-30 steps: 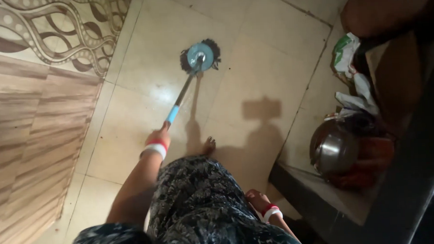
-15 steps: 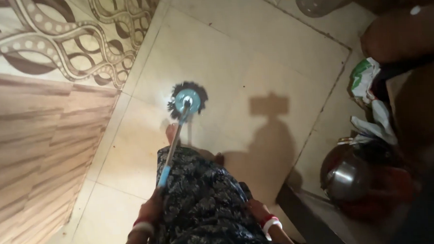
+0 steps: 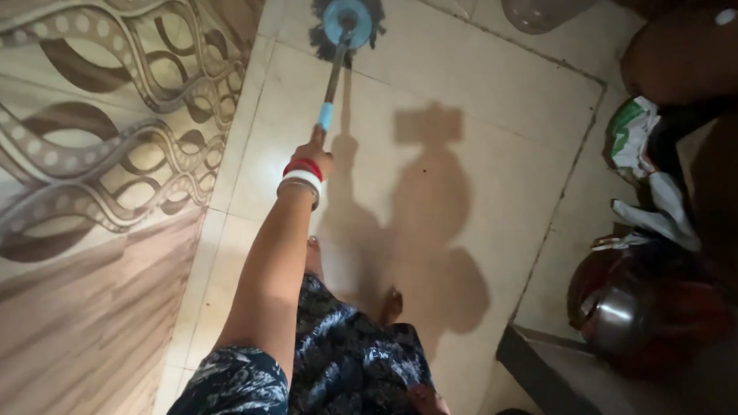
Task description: Mop the tiled floor of a room.
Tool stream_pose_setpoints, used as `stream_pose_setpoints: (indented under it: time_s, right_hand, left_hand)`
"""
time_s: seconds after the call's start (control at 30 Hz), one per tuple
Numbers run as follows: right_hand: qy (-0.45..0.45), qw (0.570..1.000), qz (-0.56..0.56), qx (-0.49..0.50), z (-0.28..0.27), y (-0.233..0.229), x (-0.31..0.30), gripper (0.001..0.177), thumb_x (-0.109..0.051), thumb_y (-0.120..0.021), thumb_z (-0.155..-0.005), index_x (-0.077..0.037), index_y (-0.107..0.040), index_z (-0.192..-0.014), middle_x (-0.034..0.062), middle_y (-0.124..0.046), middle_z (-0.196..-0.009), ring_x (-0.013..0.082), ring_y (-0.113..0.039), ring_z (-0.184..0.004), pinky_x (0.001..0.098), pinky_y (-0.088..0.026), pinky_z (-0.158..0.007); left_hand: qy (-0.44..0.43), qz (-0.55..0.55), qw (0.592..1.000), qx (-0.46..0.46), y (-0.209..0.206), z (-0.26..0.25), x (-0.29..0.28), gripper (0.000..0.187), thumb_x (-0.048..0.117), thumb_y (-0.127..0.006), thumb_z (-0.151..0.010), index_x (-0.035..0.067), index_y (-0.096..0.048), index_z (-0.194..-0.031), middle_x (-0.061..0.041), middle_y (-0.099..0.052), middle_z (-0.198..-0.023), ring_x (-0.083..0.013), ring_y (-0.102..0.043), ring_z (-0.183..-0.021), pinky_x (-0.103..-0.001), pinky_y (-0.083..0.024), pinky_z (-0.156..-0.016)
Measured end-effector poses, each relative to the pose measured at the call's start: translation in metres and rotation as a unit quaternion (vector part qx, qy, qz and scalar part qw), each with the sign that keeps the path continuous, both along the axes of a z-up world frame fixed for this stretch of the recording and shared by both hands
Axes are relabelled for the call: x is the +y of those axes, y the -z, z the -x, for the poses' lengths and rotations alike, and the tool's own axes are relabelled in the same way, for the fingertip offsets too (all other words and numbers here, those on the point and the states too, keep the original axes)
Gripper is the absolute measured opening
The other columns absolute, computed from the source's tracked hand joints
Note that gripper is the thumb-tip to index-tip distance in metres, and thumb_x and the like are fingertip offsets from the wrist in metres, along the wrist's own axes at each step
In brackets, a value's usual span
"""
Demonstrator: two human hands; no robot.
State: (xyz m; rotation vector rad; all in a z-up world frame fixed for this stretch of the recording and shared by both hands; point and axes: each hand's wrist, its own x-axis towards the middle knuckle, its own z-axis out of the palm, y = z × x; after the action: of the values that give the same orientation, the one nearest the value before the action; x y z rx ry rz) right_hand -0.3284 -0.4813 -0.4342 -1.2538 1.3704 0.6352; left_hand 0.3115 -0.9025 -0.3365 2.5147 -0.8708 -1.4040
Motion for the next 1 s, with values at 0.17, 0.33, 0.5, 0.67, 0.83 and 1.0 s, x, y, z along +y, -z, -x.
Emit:
stream_pose_setpoints:
  time_s: [0.17, 0.33, 0.5, 0.67, 0.83, 1.0]
  right_hand:
    - [0.07, 0.992, 0.041, -0.091, -0.066, -0.008, -0.018, 0.031, -0.04, -0.067, -0.092, -0.009, -0.073, -0.096, 0.0107, -0.074, -0.084, 0.0225, -0.069, -0.082, 0.0406, -0.057, -0.076]
    - [0.112, 0.989, 0.026, -0.092, -0.127, -0.056, -0.075, 0.027, -0.035, -0.068, -0.09, -0.01, -0.073, -0.096, 0.0095, -0.076, -0.084, 0.0188, -0.066, -0.077, 0.0398, -0.057, -0.074]
    - [0.02, 0.995, 0.016, -0.092, -0.137, -0.073, -0.103, 0.027, -0.034, -0.064, -0.093, -0.009, -0.073, -0.097, 0.01, -0.074, -0.09, 0.0251, -0.067, -0.082, 0.043, -0.054, -0.075]
    - [0.07, 0.997, -0.026, -0.031, -0.139, -0.076, -0.1, 0.026, -0.033, -0.064, -0.093, -0.009, -0.074, -0.098, 0.0106, -0.078, -0.092, 0.027, -0.073, -0.087, 0.0417, -0.057, -0.079]
    - [0.031, 0.999, 0.006, -0.039, -0.132, -0.076, -0.075, 0.024, -0.034, -0.067, -0.092, -0.011, -0.073, -0.1, 0.012, -0.078, -0.097, 0.0283, -0.075, -0.094, 0.04, -0.057, -0.084]
    - [-0.007, 0.994, 0.071, -0.086, -0.1, -0.045, -0.033, 0.021, -0.03, -0.066, -0.093, -0.013, -0.073, -0.102, 0.0098, -0.074, -0.102, 0.0272, -0.072, -0.098, 0.0386, -0.057, -0.084]
  left_hand:
    - [0.096, -0.057, 0.992, -0.051, 0.01, -0.033, 0.075, 0.072, 0.019, -0.042, -0.1, 0.032, -0.016, -0.166, -0.03, -0.068, -0.121, -0.0444, -0.067, -0.114, -0.05, -0.054, -0.096]
    - [0.019, -0.033, 0.999, -0.002, -0.035, -0.016, 0.293, 0.06, 0.029, -0.039, -0.106, 0.046, -0.019, -0.16, -0.03, -0.071, -0.101, -0.0434, -0.073, -0.092, -0.052, -0.057, -0.085]
    - [-0.015, -0.13, 0.991, 0.007, -0.098, 0.041, 0.554, 0.068, 0.034, -0.045, -0.102, 0.049, -0.012, -0.159, -0.029, -0.073, -0.096, -0.046, -0.073, -0.092, -0.055, -0.058, -0.085]
    - [-0.026, -0.229, 0.973, 0.027, -0.065, 0.038, 0.57, 0.078, 0.038, -0.052, -0.097, 0.053, -0.006, -0.158, -0.029, -0.076, -0.09, -0.0486, -0.074, -0.092, -0.058, -0.059, -0.084]
    - [-0.025, -0.099, 0.995, 0.0, 0.032, -0.027, 0.418, 0.072, 0.037, -0.049, -0.102, 0.047, -0.01, -0.162, -0.031, -0.074, -0.091, -0.0484, -0.073, -0.086, -0.056, -0.059, -0.082]
    - [0.125, 0.005, 0.988, -0.088, 0.172, -0.16, 0.162, 0.069, 0.027, -0.046, -0.097, 0.032, -0.017, -0.16, -0.028, -0.057, -0.134, -0.0471, -0.069, -0.102, -0.055, -0.054, -0.089]
